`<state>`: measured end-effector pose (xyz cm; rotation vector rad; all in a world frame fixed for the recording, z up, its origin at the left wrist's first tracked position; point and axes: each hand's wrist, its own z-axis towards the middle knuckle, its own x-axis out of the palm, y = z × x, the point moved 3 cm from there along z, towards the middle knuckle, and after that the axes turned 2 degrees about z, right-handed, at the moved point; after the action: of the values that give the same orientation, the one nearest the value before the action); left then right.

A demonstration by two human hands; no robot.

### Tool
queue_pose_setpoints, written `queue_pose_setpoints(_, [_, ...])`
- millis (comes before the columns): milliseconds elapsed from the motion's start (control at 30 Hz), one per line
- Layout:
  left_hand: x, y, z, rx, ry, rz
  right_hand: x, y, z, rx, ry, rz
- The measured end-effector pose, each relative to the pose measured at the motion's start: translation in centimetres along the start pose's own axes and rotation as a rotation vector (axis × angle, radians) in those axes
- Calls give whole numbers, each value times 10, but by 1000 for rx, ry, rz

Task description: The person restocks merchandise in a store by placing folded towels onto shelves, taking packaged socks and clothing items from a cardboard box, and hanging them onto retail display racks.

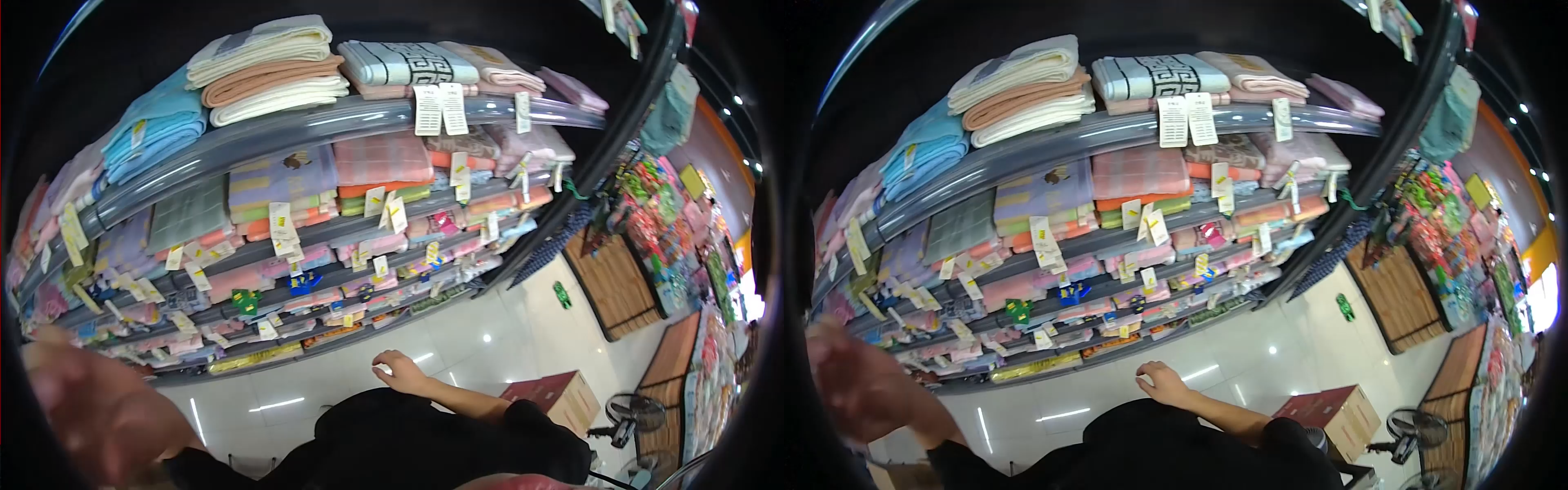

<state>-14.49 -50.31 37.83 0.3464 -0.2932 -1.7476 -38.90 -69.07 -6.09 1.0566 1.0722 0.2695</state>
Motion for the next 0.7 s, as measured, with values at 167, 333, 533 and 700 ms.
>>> queue_pose_setpoints(167, [-5, 36, 48, 258, -6, -219, 35, 22, -1, 55, -49, -16])
queue_pose_setpoints(333, [-22, 56, 40, 250, -105, -309, 79, 38, -4, 113, -38, -3])
queue_pose_setpoints(533, [-56, 76, 11, 178, -152, -281, 129, 61, 11, 100, 148, 24])
queue_pose_setpoints(700, [-68, 98, 2, 231, -256, -164, 157, 57, 25, 82, 292, -48])
